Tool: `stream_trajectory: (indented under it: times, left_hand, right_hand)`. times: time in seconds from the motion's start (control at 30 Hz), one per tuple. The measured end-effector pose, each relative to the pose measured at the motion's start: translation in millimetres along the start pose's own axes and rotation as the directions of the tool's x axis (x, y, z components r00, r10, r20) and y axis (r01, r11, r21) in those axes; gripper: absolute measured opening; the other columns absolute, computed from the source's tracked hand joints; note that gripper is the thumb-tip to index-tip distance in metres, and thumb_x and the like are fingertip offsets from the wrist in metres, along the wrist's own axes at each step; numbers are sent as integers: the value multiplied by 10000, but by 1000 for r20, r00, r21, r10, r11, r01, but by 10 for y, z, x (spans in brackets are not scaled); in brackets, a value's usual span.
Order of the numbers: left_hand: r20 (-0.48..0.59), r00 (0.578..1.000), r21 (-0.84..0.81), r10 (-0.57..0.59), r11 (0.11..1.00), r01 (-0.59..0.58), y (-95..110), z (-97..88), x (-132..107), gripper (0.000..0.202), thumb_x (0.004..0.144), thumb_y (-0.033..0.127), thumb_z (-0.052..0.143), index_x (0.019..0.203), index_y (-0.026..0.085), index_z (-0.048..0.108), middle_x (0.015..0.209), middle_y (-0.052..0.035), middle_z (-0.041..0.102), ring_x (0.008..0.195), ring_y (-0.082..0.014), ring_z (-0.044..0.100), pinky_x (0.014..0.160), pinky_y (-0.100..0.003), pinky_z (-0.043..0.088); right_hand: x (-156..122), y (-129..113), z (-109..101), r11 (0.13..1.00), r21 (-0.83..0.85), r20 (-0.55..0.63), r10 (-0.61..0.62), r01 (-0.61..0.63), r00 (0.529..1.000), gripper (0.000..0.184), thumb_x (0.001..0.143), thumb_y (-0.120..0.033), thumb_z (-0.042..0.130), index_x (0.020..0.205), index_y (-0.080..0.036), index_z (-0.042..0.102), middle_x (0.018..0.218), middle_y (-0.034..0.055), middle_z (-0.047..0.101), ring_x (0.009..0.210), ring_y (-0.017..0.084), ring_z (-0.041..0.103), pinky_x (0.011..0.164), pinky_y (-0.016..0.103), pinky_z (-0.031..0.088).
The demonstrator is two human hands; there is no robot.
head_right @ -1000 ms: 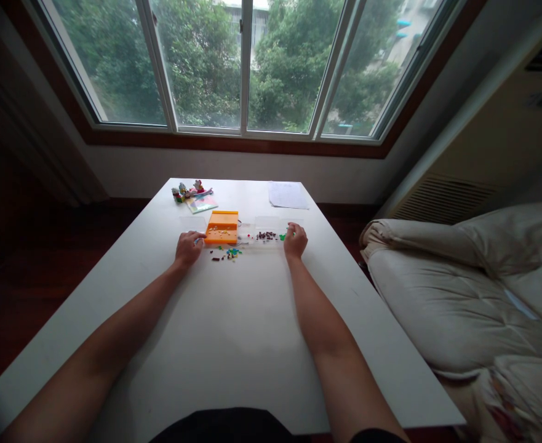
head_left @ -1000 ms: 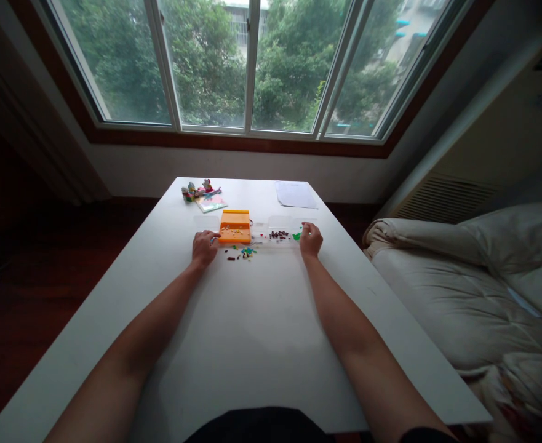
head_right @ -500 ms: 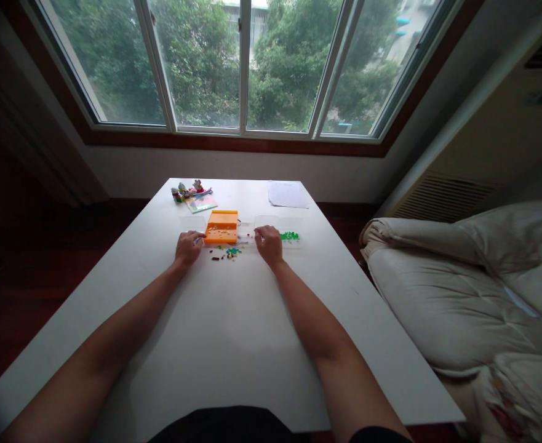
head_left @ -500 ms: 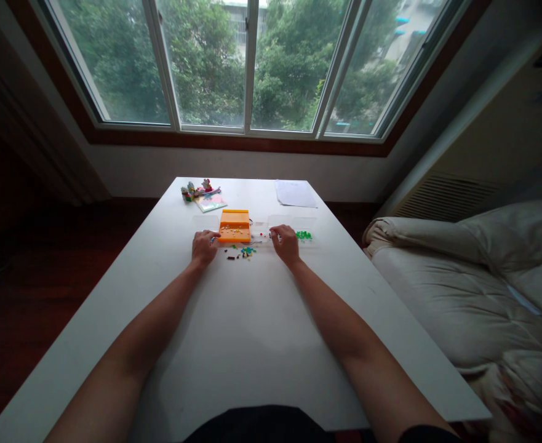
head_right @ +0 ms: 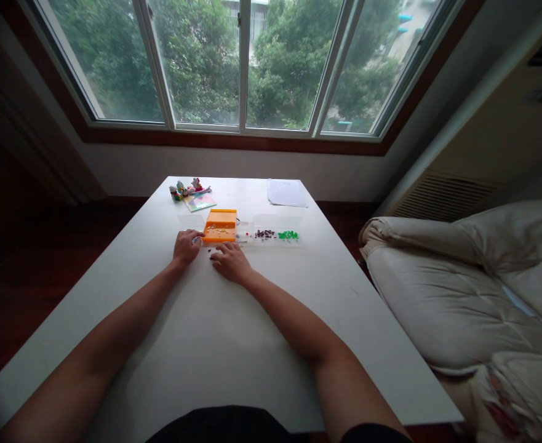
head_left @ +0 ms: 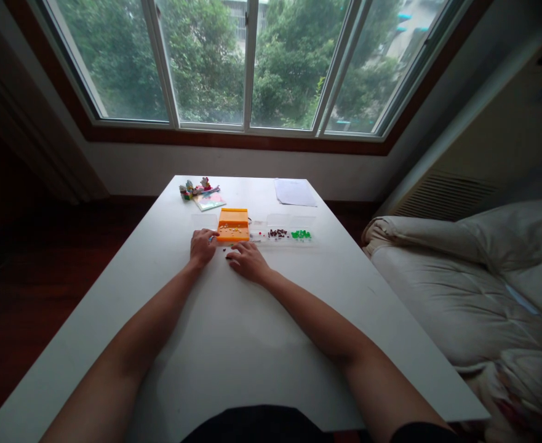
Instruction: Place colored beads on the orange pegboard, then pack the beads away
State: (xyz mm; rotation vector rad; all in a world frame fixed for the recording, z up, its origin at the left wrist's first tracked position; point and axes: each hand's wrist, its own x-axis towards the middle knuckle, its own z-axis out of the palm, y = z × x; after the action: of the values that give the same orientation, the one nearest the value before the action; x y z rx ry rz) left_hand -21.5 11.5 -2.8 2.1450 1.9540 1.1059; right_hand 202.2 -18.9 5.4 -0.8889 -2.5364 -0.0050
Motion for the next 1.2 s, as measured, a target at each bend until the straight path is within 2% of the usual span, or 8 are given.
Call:
stream_trajectory:
  times: [0.13, 0.33, 0.53, 0.63, 0.73, 0.93, 1.03, 1.2]
  left_hand:
    - [-3, 1000, 17, -10, 1000, 11, 1, -8, -1, 283, 887, 221, 508, 1021, 236, 757, 1098, -68, 695, 1077, -289, 537, 1047, -439, 417]
    - [-25, 1000, 27, 5, 1000, -5, 4, -13, -4, 288, 888, 220, 500, 1016, 233, 758, 1081, -68, 701, 1056, -284, 538, 1035, -433, 422]
    - [-21, 1000, 8, -8, 1000, 8, -10, -20, 21, 281, 881, 221, 509, 1012, 218, 758, 1083, -75, 697, 1060, -279, 542, 1038, -442, 419]
    - [-25, 1000, -3, -4, 1000, 4, 1, -33, 21, 273, 880, 215, 517, 1015, 217, 754, 1087, -77, 692, 1069, -279, 547, 1044, -446, 419]
    - [-27, 999, -26, 38, 999, -39, 42, -53, 7, 267, 888, 200, 513, 1014, 218, 748, 1085, -79, 687, 1060, -274, 560, 1023, -434, 440]
    - [81, 972, -145, 219, 968, -206, 187, -54, -47, 275, 919, 194, 491, 1049, 229, 730, 1097, -64, 672, 1041, -222, 612, 932, -356, 497]
    - [148, 944, -167, 294, 949, -269, 232, -17, -67, 263, 918, 206, 500, 1039, 226, 733, 1105, -66, 671, 1056, -218, 618, 946, -360, 498]
    - [229, 920, -181, 318, 943, -281, 253, 30, -91, 282, 903, 212, 513, 1080, 237, 730, 1158, -68, 667, 1079, -218, 620, 961, -357, 505]
  right_hand:
    - [-5, -21, 32, 1000, 28, -7, -13, 13, 1000, 129, 949, -283, 616, 1006, -242, 725, 1212, 69, 634, 1188, 250, 483, 1037, 431, 374]
    - [-28, 12, -13, 997, 74, -32, -31, 34, 999, 112, 961, -274, 604, 974, -219, 700, 1101, 68, 680, 1126, 230, 525, 1019, 386, 361]
    - [-65, 294, -100, 981, 181, -221, 103, -63, 970, 117, 958, -258, 582, 980, -202, 683, 947, 49, 696, 920, 183, 580, 940, 323, 386]
    - [-110, 526, -155, 949, 252, -348, 270, -188, 898, 114, 932, -210, 565, 942, -187, 677, 903, 52, 670, 882, 183, 568, 878, 304, 414]
    - [-165, 765, -212, 896, 314, -445, 431, -314, 785, 140, 916, -197, 532, 930, -178, 670, 878, 53, 651, 831, 179, 557, 849, 302, 435]
    - [-268, 1140, -250, 787, 397, -496, 617, -472, 611, 191, 892, -251, 536, 982, -170, 683, 894, 62, 674, 814, 187, 581, 849, 314, 469]
    - [-299, 1228, -223, 757, 429, -492, 654, -493, 575, 245, 892, -255, 529, 1068, -176, 680, 929, 63, 697, 834, 188, 607, 862, 314, 480]
    - [-305, 1252, -169, 735, 448, -467, 678, -510, 568, 298, 898, -257, 519, 1152, -198, 662, 952, 56, 714, 869, 189, 637, 873, 312, 491]
